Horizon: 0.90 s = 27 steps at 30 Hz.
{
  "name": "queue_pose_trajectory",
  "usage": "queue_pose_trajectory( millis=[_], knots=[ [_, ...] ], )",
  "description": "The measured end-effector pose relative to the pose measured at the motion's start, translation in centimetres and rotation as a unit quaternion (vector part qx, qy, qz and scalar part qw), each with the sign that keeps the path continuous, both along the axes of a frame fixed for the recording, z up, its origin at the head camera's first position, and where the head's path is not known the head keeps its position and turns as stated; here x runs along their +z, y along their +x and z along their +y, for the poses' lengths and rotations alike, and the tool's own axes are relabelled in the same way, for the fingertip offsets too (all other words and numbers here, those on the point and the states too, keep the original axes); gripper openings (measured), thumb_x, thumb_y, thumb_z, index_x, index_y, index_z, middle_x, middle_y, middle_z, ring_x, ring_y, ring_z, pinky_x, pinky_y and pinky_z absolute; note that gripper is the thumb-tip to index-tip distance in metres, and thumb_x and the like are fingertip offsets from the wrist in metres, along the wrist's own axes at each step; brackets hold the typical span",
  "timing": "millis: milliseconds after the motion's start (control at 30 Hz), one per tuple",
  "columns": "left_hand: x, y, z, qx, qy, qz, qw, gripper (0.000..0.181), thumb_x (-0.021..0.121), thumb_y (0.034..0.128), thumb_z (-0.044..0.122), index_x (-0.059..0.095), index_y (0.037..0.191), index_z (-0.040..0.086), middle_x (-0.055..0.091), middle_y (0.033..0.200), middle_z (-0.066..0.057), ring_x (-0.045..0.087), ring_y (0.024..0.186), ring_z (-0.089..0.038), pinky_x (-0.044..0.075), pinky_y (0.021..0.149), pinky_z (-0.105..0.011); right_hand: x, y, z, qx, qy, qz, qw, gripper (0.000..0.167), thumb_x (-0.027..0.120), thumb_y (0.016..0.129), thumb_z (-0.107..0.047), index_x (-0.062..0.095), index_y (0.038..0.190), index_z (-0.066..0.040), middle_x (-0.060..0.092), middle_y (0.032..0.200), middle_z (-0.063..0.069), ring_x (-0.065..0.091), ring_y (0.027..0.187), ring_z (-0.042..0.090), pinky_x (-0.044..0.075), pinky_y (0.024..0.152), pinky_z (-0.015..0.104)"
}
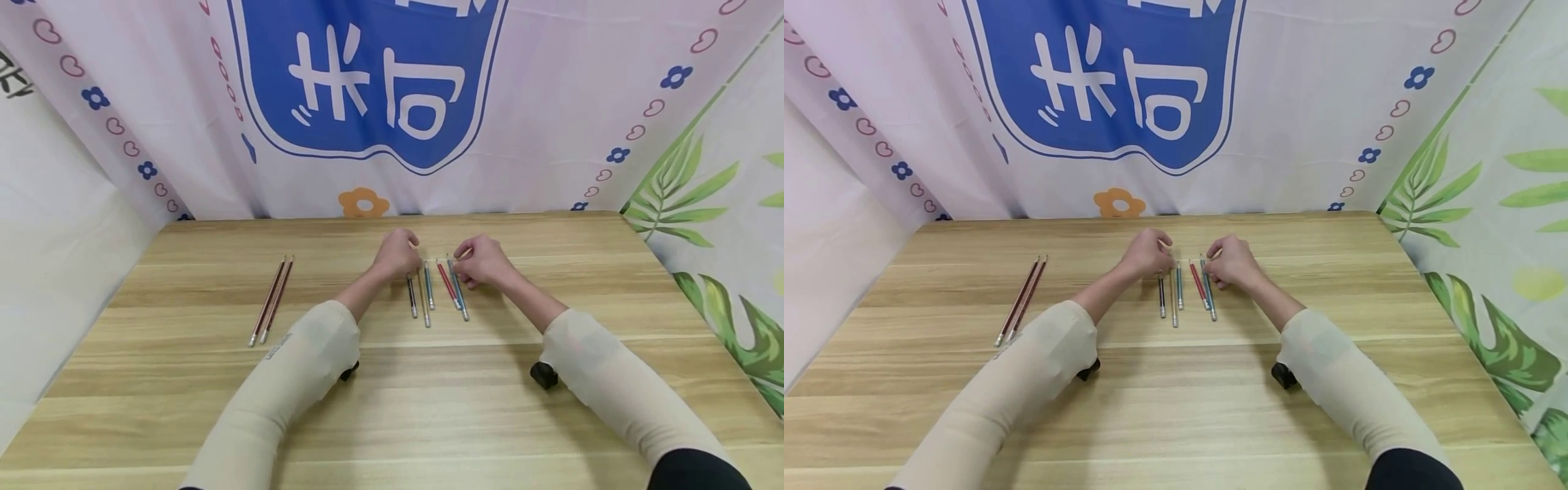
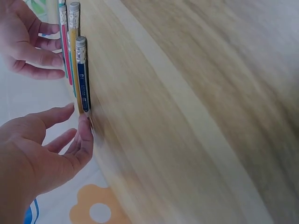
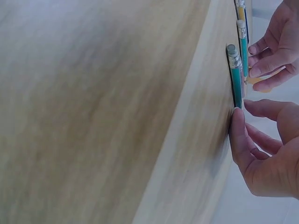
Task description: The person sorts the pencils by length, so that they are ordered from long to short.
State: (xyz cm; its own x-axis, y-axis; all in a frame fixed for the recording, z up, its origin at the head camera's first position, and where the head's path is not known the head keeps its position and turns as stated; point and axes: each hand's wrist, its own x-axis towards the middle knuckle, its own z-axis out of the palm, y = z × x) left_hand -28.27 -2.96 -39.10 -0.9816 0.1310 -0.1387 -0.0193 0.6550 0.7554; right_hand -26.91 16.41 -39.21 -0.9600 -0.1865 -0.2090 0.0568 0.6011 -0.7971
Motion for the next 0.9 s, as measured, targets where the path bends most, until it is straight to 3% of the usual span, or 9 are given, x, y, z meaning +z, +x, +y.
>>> queue_pose_trajectory(
  millis=[233, 567, 633, 733, 833, 900],
  knots=[
    [-0.05, -0.24, 0.32, 0.007, -0.011, 0.005, 0.9999, 0.048, 0.079, 0.0855, -0.004, 0.062, 0.13, -0.006, 0.061, 0.138, -0.02, 0.061, 0.119, -0.033, 0.057, 0.103, -0.04, -0.27, -0.23, -0.19, 0.005, 0.016, 0.011, 0.9998, 0.03, 0.077, 0.089, -0.001, 0.066, 0.114, 0.009, 0.071, 0.076, 0.013, 0.064, 0.056, 0.013, 0.062, 0.053, 0.025],
    [-0.09, -0.54, 0.53, -0.002, -0.022, 0.004, 0.9997, 0.05, 0.073, 0.0848, -0.01, 0.06, 0.133, -0.008, 0.058, 0.142, -0.022, 0.061, 0.119, -0.034, 0.058, 0.101, -0.039, -0.32, -0.27, -0.4, 0.004, 0.028, 0.005, 0.9996, 0.027, 0.078, 0.089, -0.003, 0.066, 0.111, 0.007, 0.071, 0.076, 0.012, 0.065, 0.058, 0.013, 0.063, 0.055, 0.026],
    [-0.04, -0.59, 0.59, -0.002, -0.029, 0.005, 0.9996, 0.049, 0.07, 0.0845, -0.011, 0.061, 0.133, -0.008, 0.058, 0.143, -0.022, 0.061, 0.116, -0.031, 0.059, 0.097, -0.035, -0.29, -0.25, -0.42, 0.004, 0.027, 0.005, 0.9996, 0.027, 0.077, 0.09, -0.003, 0.066, 0.111, 0.008, 0.071, 0.077, 0.012, 0.065, 0.058, 0.013, 0.063, 0.055, 0.026],
    [0.0, -0.69, 0.73, 0.0, -0.037, 0.003, 0.9993, 0.038, 0.069, 0.0846, -0.011, 0.063, 0.122, -0.007, 0.062, 0.131, -0.019, 0.057, 0.096, -0.024, 0.056, 0.078, -0.026, -0.21, -0.22, -0.42, 0.005, 0.027, 0.004, 0.9996, 0.027, 0.077, 0.09, -0.004, 0.066, 0.112, 0.008, 0.071, 0.077, 0.013, 0.065, 0.059, 0.013, 0.063, 0.055, 0.026],
    [-0.03, -0.88, 0.87, 0.005, -0.042, -0.004, 0.9991, 0.016, 0.067, 0.0846, -0.012, 0.059, 0.094, -0.001, 0.057, 0.096, -0.01, 0.044, 0.071, -0.016, 0.041, 0.057, -0.02, -0.11, -0.18, -0.45, 0.004, 0.029, 0.001, 0.9996, 0.027, 0.077, 0.09, -0.005, 0.066, 0.112, 0.007, 0.071, 0.078, 0.013, 0.065, 0.06, 0.013, 0.063, 0.055, 0.027],
    [-0.03, -1.0, 0.98, 0.008, -0.042, -0.009, 0.999, 0.026, 0.065, 0.0841, -0.013, 0.048, 0.078, 0.006, 0.043, 0.077, -0.002, 0.035, 0.059, -0.012, 0.033, 0.048, -0.019, -0.06, -0.18, -0.47, 0.003, 0.031, 0.0, 0.9995, 0.027, 0.077, 0.09, -0.005, 0.066, 0.112, 0.007, 0.07, 0.079, 0.013, 0.065, 0.06, 0.013, 0.063, 0.055, 0.026]
  ],
)
